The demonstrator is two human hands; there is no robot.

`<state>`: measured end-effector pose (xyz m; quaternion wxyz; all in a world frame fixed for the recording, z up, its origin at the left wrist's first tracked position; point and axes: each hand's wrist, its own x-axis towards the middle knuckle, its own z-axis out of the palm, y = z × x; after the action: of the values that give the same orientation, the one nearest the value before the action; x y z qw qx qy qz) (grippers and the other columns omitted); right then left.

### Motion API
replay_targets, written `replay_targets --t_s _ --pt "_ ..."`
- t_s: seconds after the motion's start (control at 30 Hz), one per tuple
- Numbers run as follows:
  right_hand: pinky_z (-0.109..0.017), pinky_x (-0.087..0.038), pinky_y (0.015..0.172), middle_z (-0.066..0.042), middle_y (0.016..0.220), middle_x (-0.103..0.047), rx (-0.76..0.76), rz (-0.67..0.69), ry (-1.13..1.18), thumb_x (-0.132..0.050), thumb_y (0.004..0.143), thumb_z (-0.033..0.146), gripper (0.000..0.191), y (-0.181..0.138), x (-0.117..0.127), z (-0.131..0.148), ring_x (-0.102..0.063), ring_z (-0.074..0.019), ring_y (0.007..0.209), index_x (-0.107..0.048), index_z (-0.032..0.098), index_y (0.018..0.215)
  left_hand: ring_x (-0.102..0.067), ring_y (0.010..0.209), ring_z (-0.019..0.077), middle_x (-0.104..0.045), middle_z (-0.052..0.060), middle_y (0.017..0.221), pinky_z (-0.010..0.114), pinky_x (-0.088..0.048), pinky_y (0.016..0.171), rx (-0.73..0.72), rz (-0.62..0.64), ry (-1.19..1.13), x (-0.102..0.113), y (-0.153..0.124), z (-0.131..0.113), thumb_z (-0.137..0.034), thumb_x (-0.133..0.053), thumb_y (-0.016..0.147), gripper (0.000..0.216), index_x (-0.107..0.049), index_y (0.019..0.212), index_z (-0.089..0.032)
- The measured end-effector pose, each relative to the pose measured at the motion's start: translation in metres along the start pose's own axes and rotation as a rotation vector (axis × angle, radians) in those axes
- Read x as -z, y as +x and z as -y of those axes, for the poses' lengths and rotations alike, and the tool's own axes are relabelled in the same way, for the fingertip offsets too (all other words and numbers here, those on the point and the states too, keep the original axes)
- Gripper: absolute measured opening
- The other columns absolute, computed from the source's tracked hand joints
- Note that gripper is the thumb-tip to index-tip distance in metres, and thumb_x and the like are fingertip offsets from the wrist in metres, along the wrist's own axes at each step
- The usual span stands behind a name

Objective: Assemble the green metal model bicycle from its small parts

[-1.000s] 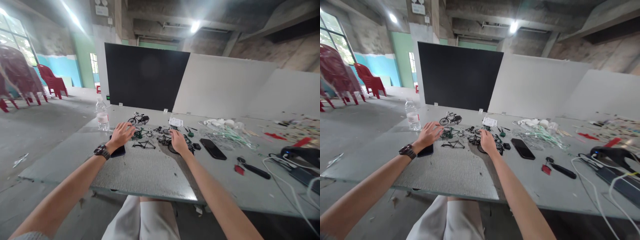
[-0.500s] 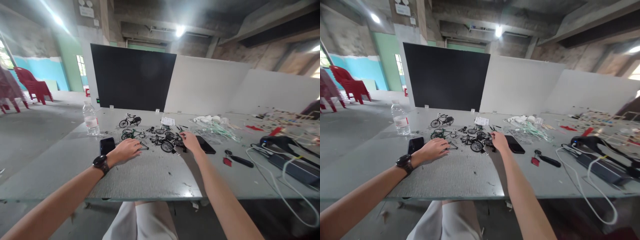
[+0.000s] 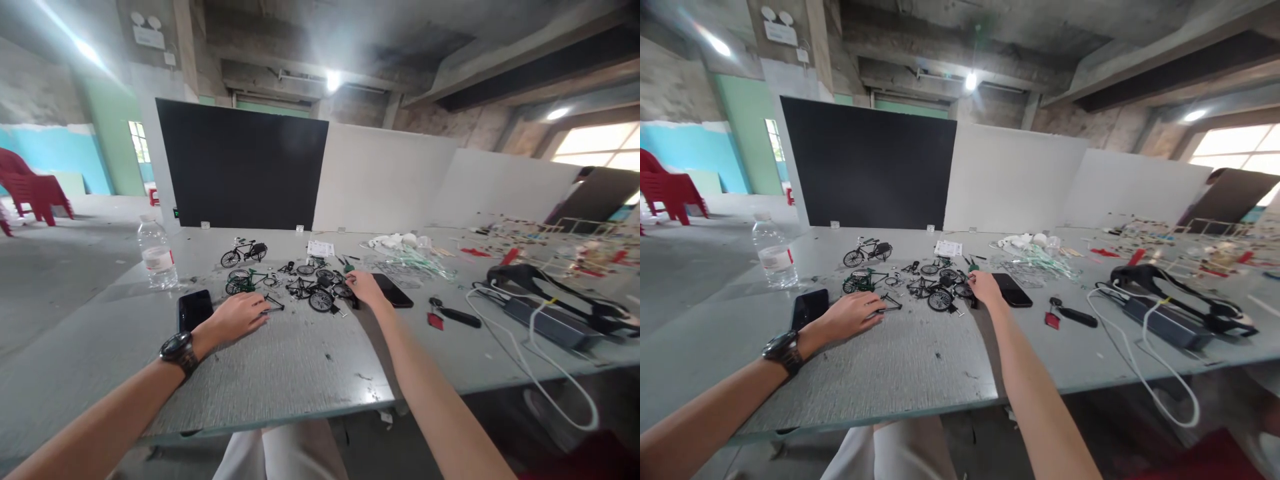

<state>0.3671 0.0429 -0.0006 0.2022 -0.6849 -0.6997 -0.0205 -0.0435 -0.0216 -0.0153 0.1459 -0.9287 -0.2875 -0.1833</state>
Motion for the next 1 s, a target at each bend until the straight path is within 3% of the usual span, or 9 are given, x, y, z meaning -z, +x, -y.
replay_targets --t_s 0.4,0.6,0.77,0.9,1.0 --pt "-0.032 -0.053 0.086 -0.018 0.103 -0.076 -0.005 -0.068 0.060 -0.059 0.090 0.008 0.022 0.005 -0.003 0.003 -0.073 -0.0247 0.097 -0.073 0.010 0.106 -0.066 0.099 0.0207 -0.067 0.005 0.109 0.036 -0.054 0.088 0.035 0.035 -0.029 0.001 0.001 -0.002 -0.034 -0.045 0.102 0.027 -0.063 0.118 -0.023" --pt "-0.035 -0.053 0.087 -0.017 0.104 -0.076 0.019 -0.096 0.104 -0.057 0.090 0.008 0.024 0.003 0.004 0.017 -0.073 -0.0259 0.098 -0.074 0.011 0.107 -0.066 0.103 0.0224 -0.067 0.008 0.115 0.038 -0.054 0.091 0.082 -0.036 -0.050 0.004 0.002 -0.004 -0.036 -0.044 0.102 0.029 -0.065 0.116 -0.021" --pt "-0.034 -0.054 0.086 -0.011 0.105 -0.077 0.134 -0.072 0.193 -0.059 0.093 0.017 0.022 -0.008 0.010 0.059 -0.072 -0.0220 0.093 -0.074 0.019 0.108 -0.062 0.116 0.0231 -0.064 0.008 0.127 0.040 -0.051 0.098 0.161 -0.135 -0.103 0.002 0.017 -0.008 -0.041 -0.043 0.103 0.032 -0.060 0.124 -0.024" --pt "-0.034 -0.052 0.083 -0.009 0.106 -0.076 0.396 0.051 0.436 -0.061 0.092 0.022 0.018 -0.024 0.013 0.110 -0.070 -0.0219 0.093 -0.073 0.021 0.105 -0.050 0.134 0.0303 -0.050 0.014 0.148 0.048 -0.043 0.109 0.162 -0.238 0.010 -0.004 0.043 -0.015 -0.036 -0.054 0.098 0.053 -0.038 0.147 -0.024" --pt "-0.032 -0.051 0.080 -0.007 0.099 -0.074 0.498 0.174 0.616 -0.065 0.089 0.025 0.012 -0.036 0.010 0.139 -0.068 -0.0197 0.087 -0.070 0.019 0.098 -0.053 0.131 0.0308 -0.055 0.019 0.141 0.047 -0.044 0.107 0.127 -0.204 0.038 -0.010 0.057 -0.019 -0.033 -0.058 0.096 0.053 -0.040 0.143 -0.016"
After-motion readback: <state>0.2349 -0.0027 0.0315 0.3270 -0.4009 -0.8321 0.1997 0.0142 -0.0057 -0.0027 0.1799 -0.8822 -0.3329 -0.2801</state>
